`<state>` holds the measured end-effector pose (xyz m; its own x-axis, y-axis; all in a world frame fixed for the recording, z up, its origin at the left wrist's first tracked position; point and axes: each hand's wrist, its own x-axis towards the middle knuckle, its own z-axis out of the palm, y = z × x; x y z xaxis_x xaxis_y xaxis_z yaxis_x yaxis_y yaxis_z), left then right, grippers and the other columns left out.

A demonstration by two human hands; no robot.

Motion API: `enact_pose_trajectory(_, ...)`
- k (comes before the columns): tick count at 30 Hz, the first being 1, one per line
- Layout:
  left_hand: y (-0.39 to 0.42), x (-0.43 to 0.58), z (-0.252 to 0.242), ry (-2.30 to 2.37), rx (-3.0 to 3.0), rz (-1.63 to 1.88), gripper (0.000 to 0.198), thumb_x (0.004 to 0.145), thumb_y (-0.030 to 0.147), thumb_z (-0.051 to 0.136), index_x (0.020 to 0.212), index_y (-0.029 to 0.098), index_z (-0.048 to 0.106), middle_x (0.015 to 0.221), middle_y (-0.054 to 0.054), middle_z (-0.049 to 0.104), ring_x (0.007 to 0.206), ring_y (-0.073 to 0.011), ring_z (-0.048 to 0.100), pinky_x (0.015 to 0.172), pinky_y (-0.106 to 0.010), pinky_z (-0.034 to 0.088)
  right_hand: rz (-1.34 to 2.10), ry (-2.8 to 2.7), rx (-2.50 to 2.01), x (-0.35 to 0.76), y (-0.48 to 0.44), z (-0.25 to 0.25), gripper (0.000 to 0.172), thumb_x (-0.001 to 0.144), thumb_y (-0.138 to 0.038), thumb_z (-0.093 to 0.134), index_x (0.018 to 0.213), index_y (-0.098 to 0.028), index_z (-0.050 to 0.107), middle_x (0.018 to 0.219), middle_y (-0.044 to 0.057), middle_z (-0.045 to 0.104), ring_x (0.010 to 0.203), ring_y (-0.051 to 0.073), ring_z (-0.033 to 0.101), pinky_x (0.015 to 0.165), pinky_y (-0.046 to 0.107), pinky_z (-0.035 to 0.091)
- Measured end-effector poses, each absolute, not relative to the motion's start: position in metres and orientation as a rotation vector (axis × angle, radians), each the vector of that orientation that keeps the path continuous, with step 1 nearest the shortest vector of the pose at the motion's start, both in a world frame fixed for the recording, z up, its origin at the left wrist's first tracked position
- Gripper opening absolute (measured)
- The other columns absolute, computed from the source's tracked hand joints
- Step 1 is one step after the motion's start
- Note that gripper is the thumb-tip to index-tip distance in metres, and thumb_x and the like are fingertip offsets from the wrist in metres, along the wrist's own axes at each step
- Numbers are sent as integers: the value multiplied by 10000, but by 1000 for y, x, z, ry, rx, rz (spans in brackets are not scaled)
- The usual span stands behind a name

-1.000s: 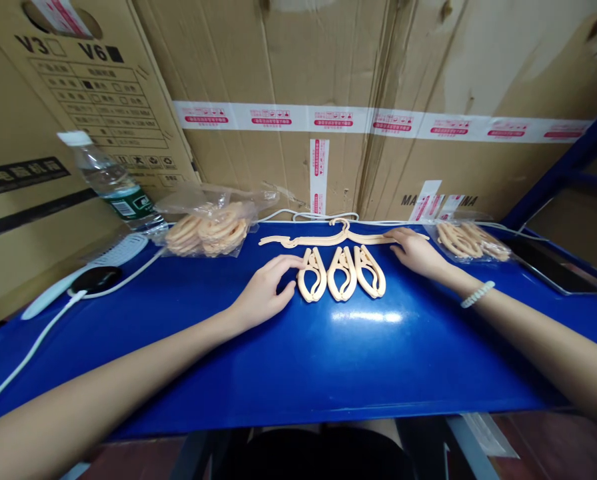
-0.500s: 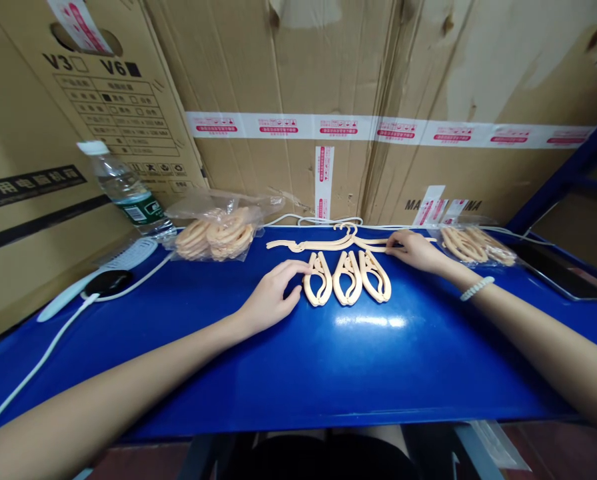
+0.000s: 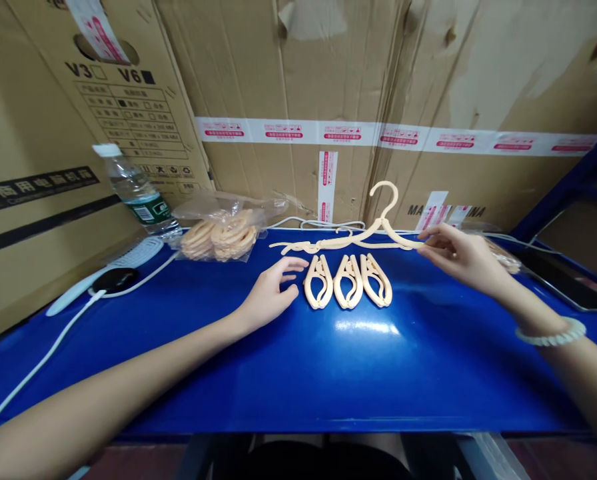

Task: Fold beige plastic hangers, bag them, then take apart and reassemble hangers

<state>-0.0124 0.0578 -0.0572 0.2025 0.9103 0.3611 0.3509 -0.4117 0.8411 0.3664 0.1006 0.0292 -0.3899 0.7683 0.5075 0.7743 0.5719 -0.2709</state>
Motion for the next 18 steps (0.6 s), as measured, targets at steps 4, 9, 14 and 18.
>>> enact_pose_trajectory(4,59,-8,-63,1216,1483,1238,531,816,173,604,1330,181,474,1354,-178,605,1147,-267,683,998,-481,576,98,-2183,-1179,361,83,19,338,930,-484,583,1130,-215,629,819,59,708,687,224,672,630,340,544)
enact_pose_trajectory(9,54,-3,-64,1219,1358,1296,541,853,206,601,1352,222,393,1381,-158,566,1162,-261,681,1023,-450,568,154,-2279,-1128,346,76,-4,279,977,-451,534,1062,-216,659,870,63,728,693,213,671,627,329,536)
enact_pose_trajectory(14,43,6,-62,1148,1660,1297,614,876,247,598,1431,255,335,1357,-118,565,1095,-209,678,953,-393,590,226,-2360,-1068,336,72,-14,258,1014,-408,513,1139,-229,651,1006,64,743,799,208,705,687,312,550)
enact_pose_trajectory(18,32,10,-55,1115,1899,1168,516,934,256,554,1434,243,428,1272,-96,639,936,-192,700,853,-357,601,146,-2364,-1061,334,66,-12,262,1016,-391,520,1193,-235,635,980,59,737,737,192,694,651,301,533)
